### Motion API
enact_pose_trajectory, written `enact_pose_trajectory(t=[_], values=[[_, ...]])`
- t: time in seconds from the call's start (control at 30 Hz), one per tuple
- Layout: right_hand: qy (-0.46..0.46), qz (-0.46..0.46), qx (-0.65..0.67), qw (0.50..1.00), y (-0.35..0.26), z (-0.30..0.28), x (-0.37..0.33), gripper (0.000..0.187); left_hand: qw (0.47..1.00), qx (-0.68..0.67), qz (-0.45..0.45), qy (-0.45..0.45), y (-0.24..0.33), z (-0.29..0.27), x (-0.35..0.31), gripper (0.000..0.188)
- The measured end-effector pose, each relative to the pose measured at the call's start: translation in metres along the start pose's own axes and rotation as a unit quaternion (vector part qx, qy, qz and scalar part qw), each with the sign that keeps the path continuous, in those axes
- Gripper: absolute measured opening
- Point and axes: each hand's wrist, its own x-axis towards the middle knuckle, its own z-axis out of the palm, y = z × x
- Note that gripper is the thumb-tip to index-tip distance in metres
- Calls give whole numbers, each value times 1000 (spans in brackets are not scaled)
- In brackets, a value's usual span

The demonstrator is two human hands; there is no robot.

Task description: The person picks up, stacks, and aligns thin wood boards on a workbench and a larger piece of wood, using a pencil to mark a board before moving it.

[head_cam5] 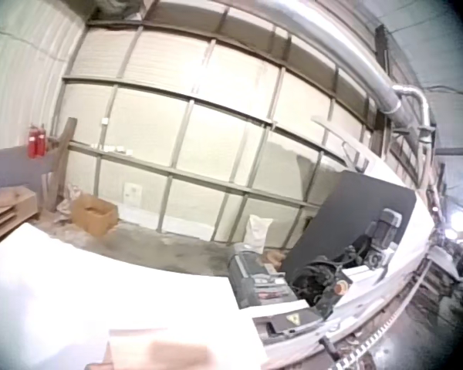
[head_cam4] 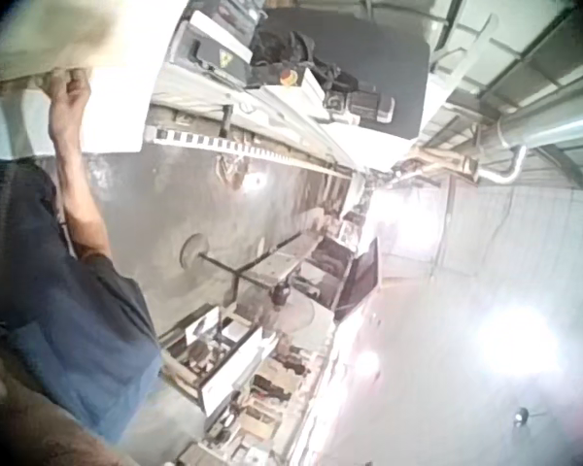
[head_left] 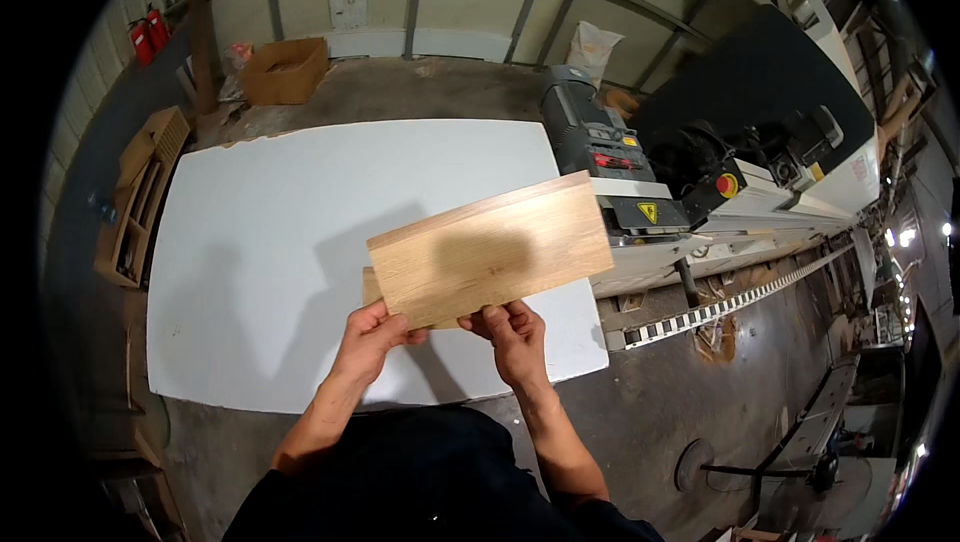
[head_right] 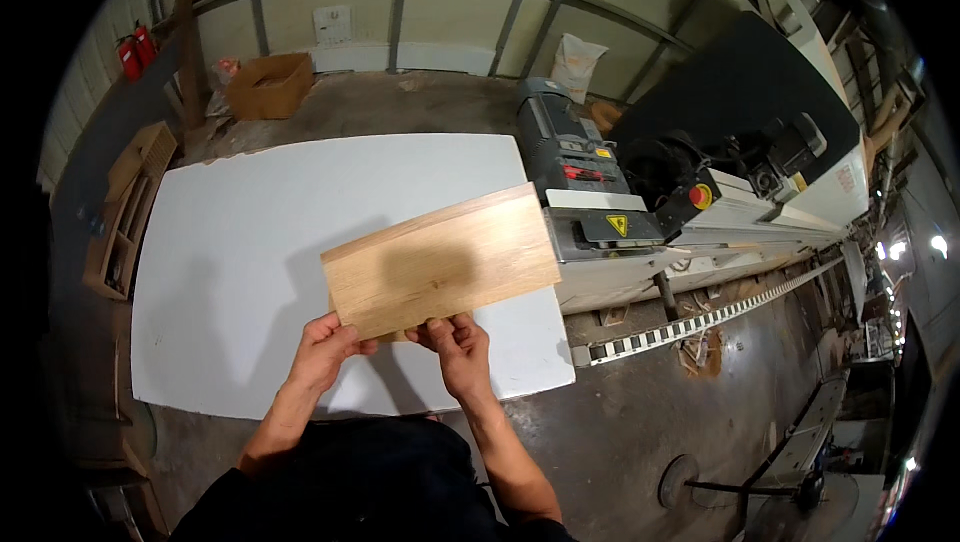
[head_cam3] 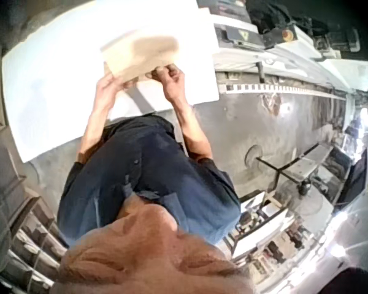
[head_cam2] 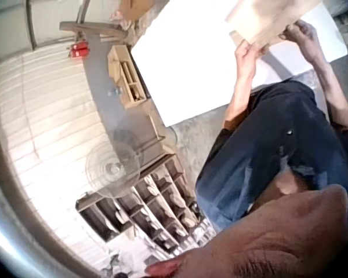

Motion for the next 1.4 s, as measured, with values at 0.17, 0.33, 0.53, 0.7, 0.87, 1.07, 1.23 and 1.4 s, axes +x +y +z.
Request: enact_pose_trajectory(t=[0.17,0.33,0.53,0.7,0.87,1.07,1.23,1.4], values=[[150,-93,61,982,-30,-53,26,29,1000,1,-6,2,0,-36,-10,29],[134,-41,-95,985,-41,-91,35,26,998,38,-41,6,-5,-61,-19,29],[110,27,-24,993,13,-100,33,23,992,74,-89,45,-24,-86,-15,30],[147,70,-173,971,68,-114,46,20,975,131,-155,87,-43,-97,3,29],[147,16,-274,950,102,-128,59,19,982,92,-139,94,-46,-107,3,31],[142,-60,-440,885,117,-141,56,22,826,511,71,228,-61,-141,0,30],[79,-80,-435,893,104,-117,32,29,886,374,-79,260,-83,-130,-10,38],[63,-79,-492,865,111,-128,31,37,893,353,-82,266,-90,-124,2,30]])
